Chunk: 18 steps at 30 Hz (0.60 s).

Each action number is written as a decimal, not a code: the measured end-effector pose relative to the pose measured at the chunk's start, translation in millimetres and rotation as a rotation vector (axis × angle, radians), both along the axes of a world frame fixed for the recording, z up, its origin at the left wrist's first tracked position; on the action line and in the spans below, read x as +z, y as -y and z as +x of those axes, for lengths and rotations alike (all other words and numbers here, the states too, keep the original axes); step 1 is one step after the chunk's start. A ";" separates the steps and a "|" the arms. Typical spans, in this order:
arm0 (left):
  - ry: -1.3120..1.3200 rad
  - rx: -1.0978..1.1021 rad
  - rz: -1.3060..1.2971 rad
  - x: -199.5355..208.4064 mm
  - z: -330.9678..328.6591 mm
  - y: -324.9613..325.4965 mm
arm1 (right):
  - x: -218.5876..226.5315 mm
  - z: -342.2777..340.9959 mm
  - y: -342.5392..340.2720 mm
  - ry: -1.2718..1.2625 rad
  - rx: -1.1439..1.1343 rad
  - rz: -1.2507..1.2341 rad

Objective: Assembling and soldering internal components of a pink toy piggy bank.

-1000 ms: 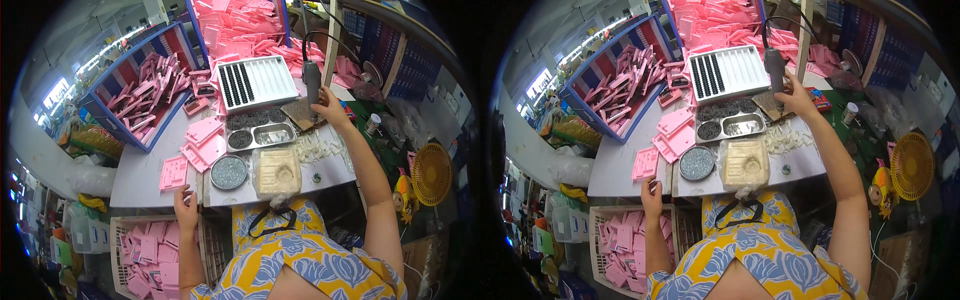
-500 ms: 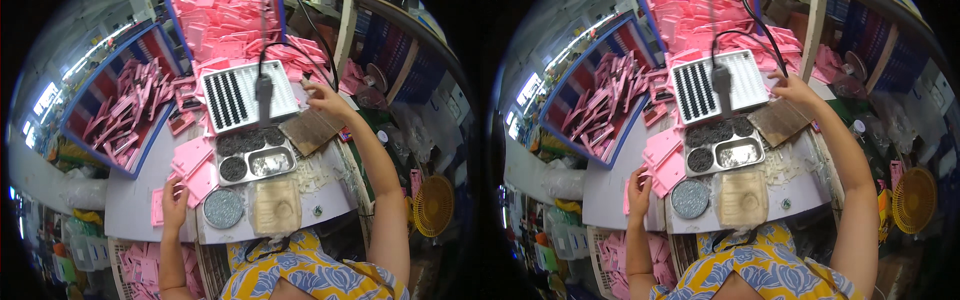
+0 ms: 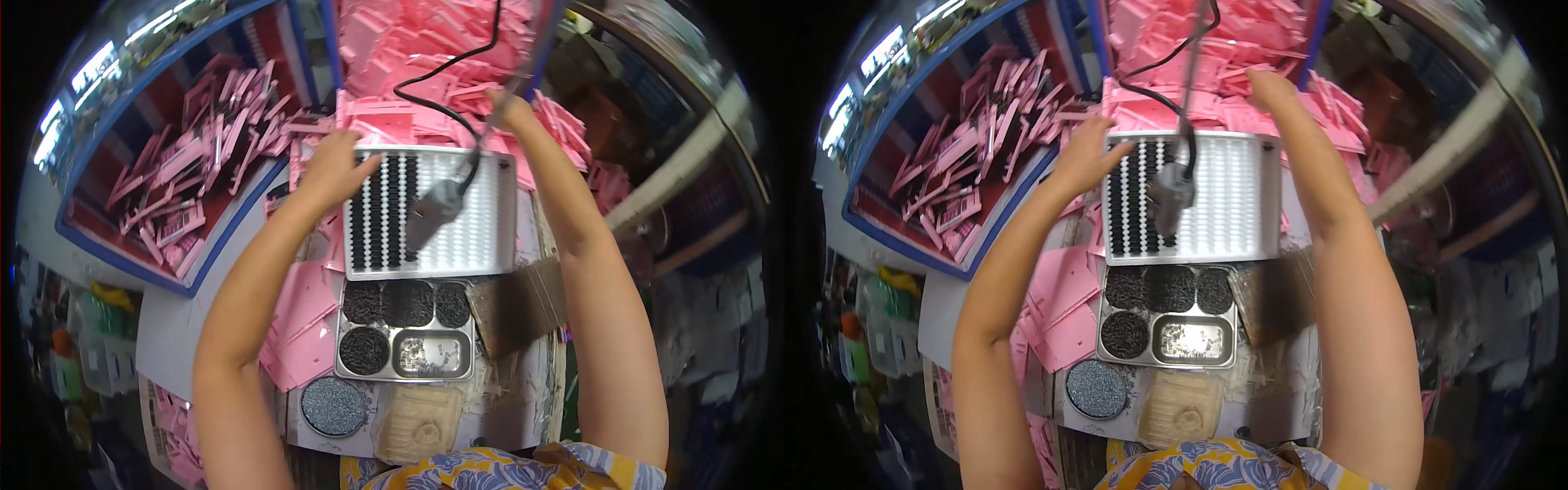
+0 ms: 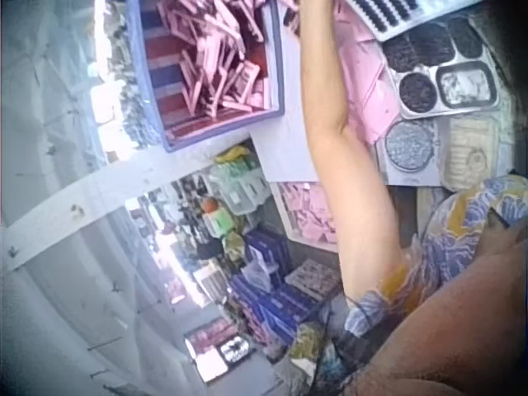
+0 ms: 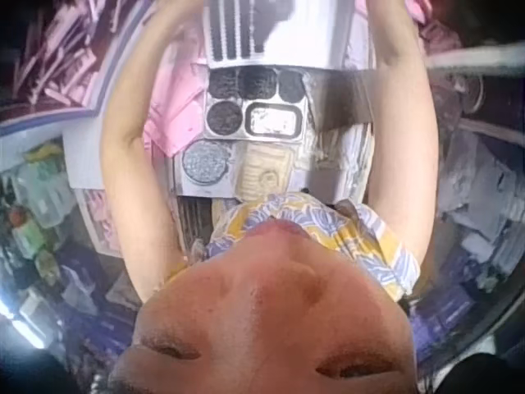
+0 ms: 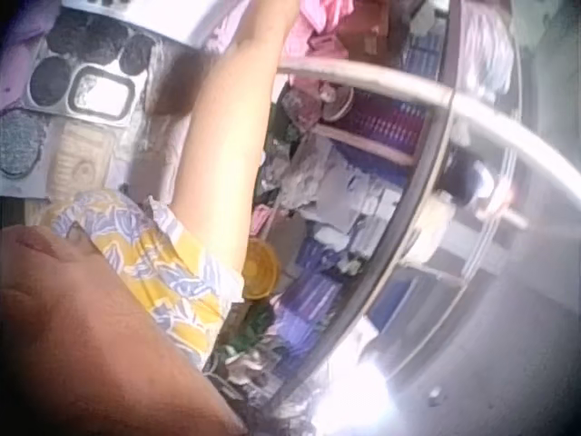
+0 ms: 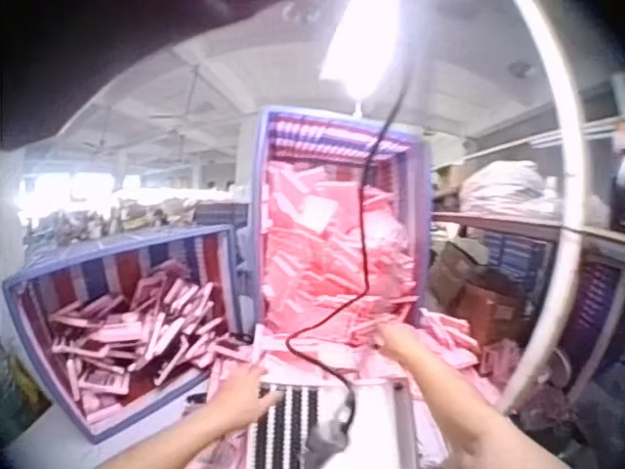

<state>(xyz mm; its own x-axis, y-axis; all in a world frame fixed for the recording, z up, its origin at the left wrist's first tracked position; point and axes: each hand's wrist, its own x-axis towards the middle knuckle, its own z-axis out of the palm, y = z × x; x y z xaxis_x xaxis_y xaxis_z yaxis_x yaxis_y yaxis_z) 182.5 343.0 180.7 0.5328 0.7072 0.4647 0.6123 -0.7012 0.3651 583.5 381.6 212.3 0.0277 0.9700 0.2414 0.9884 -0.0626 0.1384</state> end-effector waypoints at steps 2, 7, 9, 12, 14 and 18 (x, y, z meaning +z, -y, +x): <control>0.079 0.007 0.081 -24.5 22.7 -23.0 | -17.5 13.3 -32.6 0.002 0.025 -0.007; 0.185 0.043 0.137 -48.7 15.7 -5.2 | -46.8 5.8 -47.7 0.044 -0.001 0.051; 0.179 0.119 0.124 -45.3 -2.4 7.3 | -39.7 7.4 -44.3 0.075 -0.027 0.036; 0.178 0.176 0.019 -35.2 -44.6 19.6 | -17.0 7.5 -47.4 0.114 -0.070 -0.019; 0.229 0.159 -0.060 -27.2 -76.7 30.0 | 13.1 25.5 -57.2 0.169 -0.073 0.087; 0.192 0.269 -0.275 -16.5 -163.1 78.3 | 76.5 12.3 -87.0 0.211 -0.028 0.294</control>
<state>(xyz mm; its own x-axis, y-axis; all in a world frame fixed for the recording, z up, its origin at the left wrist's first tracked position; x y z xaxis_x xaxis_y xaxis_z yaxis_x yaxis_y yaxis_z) 19.4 264.7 164.1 0.2344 0.9206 0.3123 0.6627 -0.3864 0.6415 595.9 468.6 288.8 -0.0267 0.8581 0.5127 0.9374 -0.1567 0.3111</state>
